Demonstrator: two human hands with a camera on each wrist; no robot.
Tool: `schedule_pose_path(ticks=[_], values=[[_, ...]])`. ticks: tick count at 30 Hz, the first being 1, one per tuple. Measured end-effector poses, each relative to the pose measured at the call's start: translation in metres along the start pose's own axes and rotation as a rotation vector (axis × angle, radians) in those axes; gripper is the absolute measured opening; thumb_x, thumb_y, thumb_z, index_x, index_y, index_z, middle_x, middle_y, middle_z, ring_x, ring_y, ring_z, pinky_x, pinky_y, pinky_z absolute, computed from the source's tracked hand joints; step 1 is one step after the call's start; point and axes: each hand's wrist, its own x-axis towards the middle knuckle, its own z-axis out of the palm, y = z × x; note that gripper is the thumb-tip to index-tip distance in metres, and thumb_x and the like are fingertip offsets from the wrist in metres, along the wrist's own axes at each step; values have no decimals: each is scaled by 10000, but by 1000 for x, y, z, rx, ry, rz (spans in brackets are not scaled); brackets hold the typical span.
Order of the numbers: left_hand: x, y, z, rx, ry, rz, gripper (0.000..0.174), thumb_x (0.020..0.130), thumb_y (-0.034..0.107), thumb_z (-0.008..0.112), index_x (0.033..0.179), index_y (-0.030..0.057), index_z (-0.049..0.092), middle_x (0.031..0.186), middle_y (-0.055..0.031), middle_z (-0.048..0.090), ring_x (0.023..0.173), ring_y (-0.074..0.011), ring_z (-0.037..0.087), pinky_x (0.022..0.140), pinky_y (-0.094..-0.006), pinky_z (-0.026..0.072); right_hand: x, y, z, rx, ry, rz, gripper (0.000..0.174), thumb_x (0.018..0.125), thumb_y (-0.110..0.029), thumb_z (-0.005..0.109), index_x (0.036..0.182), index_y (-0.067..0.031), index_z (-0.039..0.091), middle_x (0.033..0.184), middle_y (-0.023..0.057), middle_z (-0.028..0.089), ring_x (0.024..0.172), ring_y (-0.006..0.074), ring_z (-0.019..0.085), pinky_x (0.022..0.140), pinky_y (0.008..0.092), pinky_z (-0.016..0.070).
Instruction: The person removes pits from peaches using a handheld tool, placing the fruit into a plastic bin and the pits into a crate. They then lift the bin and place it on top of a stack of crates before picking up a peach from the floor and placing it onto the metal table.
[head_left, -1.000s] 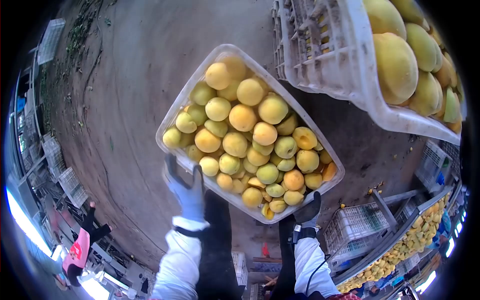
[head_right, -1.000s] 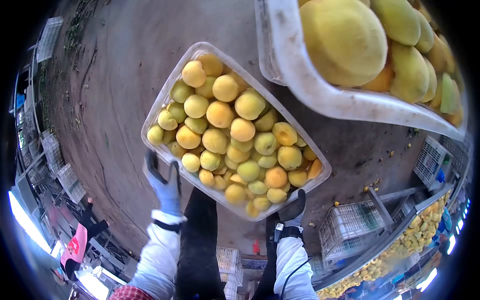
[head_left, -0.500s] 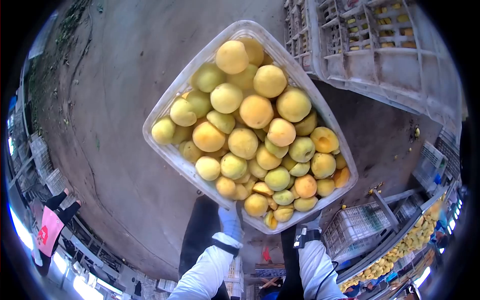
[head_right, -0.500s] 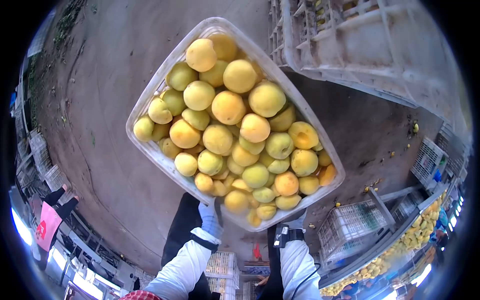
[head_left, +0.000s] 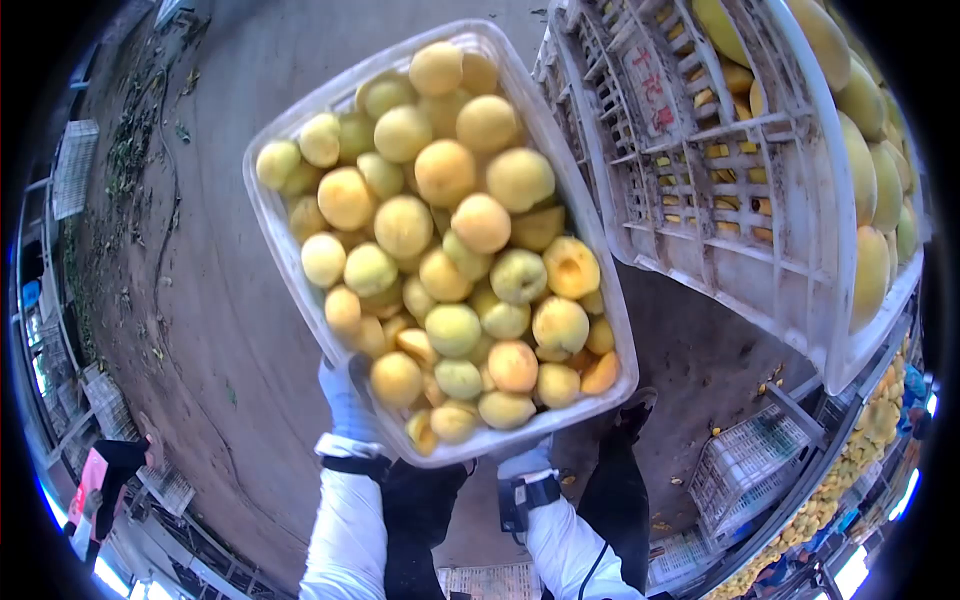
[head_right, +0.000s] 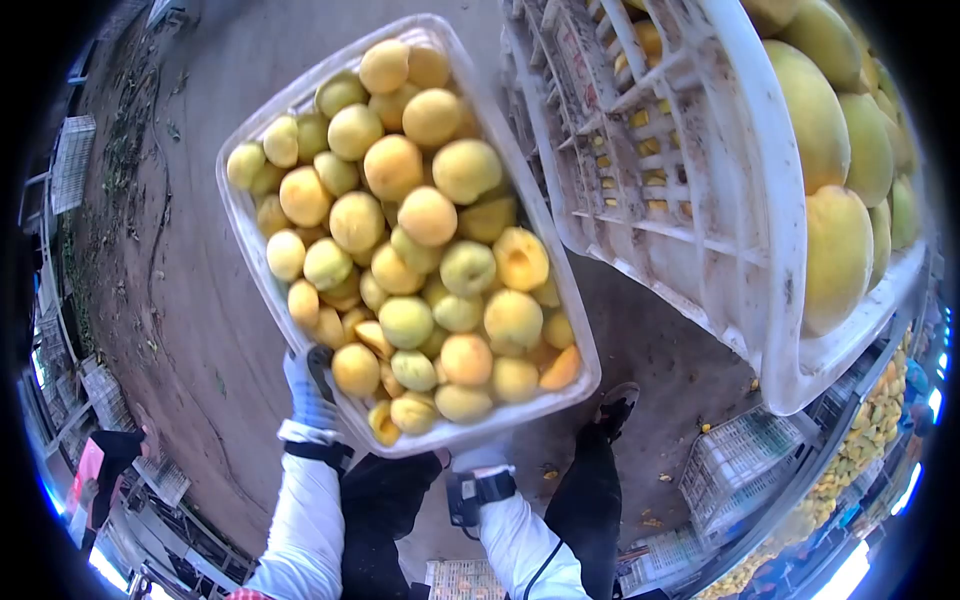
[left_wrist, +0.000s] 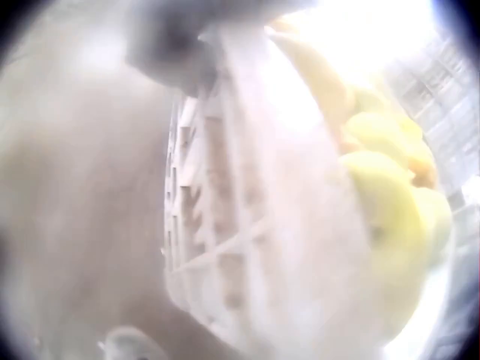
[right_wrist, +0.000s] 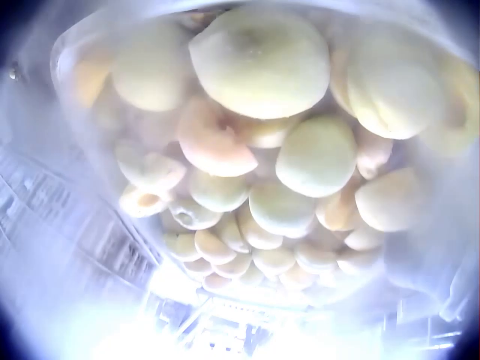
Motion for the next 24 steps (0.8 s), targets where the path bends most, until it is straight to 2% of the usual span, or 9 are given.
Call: schedule_pose_path(ticks=[1,4,10,17,19,20,22,23,24], values=[[38,16,1,68,-113,3,363,727,26,581,1088,-7,572,842,-5,558,666,-109,513,585,-253,444,21,21,60,8,-81,20,617,955,-567,327,1456,-210,287,1481,54,354,1357,287,312,1147,476,205],[104,56,38,118,-162,127,186,716,42,600,888,-27,620,700,-4,562,557,-109,492,517,-276,435,34,59,166,-490,119,-126,482,986,-451,357,1350,-138,403,1342,79,480,1195,262,499,1063,443,382],[154,93,62,414,-54,201,263,677,133,650,861,-56,649,686,-87,633,584,-175,559,576,-338,470,87,79,214,-301,16,-139,486,954,-529,400,1238,-149,506,1235,61,572,1076,277,567,929,423,483],[148,98,45,682,-215,193,513,757,343,649,1064,-66,615,941,-236,671,882,-341,665,782,-410,505,-102,-1,195,-826,147,-183,301,944,-332,553,1078,-69,609,917,43,634,829,169,617,721,322,501],[119,94,21,940,-153,80,706,796,473,640,1217,-78,514,1145,-276,591,1060,-397,591,906,-451,465,-176,-31,183,-926,216,-192,274,965,-302,514,1077,-71,610,894,24,615,784,154,603,704,309,500],[65,118,9,1106,-116,260,836,806,558,615,1318,-70,408,1282,-296,479,1188,-442,479,991,-489,405,-218,-41,187,-929,283,-187,256,987,-272,471,1080,-75,606,863,8,593,733,139,584,689,299,499],[-3,135,-22,1074,-181,537,781,805,507,636,1304,-58,431,1229,-289,502,1150,-432,497,965,-468,426,-265,-87,116,-1170,51,-158,300,992,-281,417,1082,-49,585,792,37,591,683,161,585,621,285,510],[-48,150,-35,982,-224,590,673,817,434,661,1272,-27,478,1199,-260,538,1118,-397,533,935,-440,449,-311,-88,167,-965,361,77,296,979,-261,434,1068,-19,580,780,66,609,709,169,612,659,303,536],[-87,163,-49,808,-384,502,549,827,367,677,1215,5,536,1162,-221,581,1075,-364,569,914,-406,461,-334,-90,177,-987,307,22,303,990,-260,426,1062,-10,582,787,71,615,693,159,601,642,293,528]])
